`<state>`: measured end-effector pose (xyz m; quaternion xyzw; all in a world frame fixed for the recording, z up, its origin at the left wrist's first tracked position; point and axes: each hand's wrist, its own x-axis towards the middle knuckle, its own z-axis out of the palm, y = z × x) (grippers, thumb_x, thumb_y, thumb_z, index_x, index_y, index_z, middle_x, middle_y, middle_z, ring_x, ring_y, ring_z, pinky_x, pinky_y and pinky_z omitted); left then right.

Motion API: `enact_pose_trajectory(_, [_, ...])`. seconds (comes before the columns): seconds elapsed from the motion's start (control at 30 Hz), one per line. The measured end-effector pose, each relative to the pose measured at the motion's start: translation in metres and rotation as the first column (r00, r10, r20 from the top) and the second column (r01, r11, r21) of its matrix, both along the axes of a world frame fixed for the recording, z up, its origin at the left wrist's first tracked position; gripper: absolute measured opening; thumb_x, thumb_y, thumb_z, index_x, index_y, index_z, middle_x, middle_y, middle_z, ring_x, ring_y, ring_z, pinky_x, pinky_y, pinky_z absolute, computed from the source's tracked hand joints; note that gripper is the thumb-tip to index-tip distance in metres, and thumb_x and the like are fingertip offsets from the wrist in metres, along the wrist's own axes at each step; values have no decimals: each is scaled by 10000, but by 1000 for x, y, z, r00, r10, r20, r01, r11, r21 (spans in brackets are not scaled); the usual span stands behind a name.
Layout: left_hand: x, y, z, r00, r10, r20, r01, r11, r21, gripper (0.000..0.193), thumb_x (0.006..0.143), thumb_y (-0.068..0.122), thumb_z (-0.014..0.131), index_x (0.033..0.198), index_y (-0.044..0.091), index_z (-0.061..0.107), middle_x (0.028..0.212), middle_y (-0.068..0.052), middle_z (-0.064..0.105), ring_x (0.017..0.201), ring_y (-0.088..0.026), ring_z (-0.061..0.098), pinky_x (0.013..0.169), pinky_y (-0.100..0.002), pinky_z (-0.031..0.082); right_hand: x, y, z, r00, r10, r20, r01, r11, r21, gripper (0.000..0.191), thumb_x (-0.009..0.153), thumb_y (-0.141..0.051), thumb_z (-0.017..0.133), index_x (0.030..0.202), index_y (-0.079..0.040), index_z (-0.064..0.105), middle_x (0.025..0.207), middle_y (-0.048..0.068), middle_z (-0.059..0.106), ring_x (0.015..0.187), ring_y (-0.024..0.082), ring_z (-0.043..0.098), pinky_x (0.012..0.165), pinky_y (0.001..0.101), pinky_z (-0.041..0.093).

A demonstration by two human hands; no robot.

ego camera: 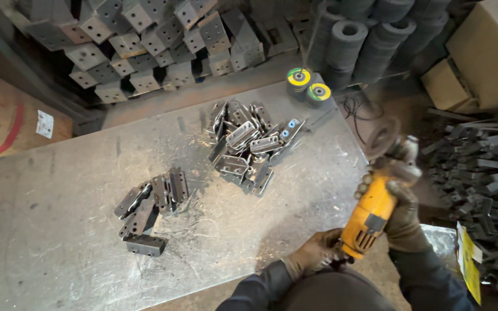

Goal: The person picks up metal brackets from a pile on a metal workbench and grinds their edges with an angle grinder, producing sparks, then places the finished pieces back on the table and repeats the process with additional brackets.

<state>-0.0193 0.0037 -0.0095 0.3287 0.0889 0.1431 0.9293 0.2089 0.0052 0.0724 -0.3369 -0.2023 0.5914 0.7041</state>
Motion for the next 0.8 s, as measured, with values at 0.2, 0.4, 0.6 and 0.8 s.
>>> enact_pose_trajectory(0.2, [30, -11, -7, 990, 142, -5, -136, 957, 255, 447, 1017, -35, 722, 1419, -105, 539, 1173, -73, 675, 1060, -129, 602, 915, -292, 495, 26, 2, -18, 1000, 1, -14, -3, 988, -153, 563, 827, -278, 714, 1301, -22, 548, 1086, 115, 645, 962, 283, 658, 893, 445, 554])
enact_pose_trajectory(0.4, [44, -5, 20, 996, 73, 53, -81, 983, 166, 752, 792, 16, 762, 1482, 114, 478, 1369, 41, 633, 1256, -78, 597, 1092, -267, 488, 43, 0, -16, 999, 28, 35, -24, 993, -113, 486, 867, -196, 689, 1303, -27, 562, 1067, 121, 640, 951, 291, 666, 895, 473, 547])
enact_pose_trajectory(0.6, [67, -12, 21, 893, 394, -218, -10, 501, 865, 720, 807, 406, 868, 1381, 58, 607, 1233, -126, 699, 1179, -279, 693, 1029, -400, 555, 35, -8, -3, 954, 23, 300, 16, 992, -129, 510, 825, -173, 679, 1298, -35, 549, 1011, 128, 666, 867, 289, 688, 763, 486, 560])
enact_pose_trajectory(0.8, [65, -14, -9, 828, 487, -278, 129, 317, 940, 907, 751, 512, 869, 1439, 25, 537, 1249, -193, 673, 1161, -339, 664, 1001, -441, 547, 7, 3, 15, 926, 90, 367, -68, 995, -71, 552, 803, -143, 691, 1325, -48, 541, 1000, 110, 653, 864, 274, 683, 756, 473, 562])
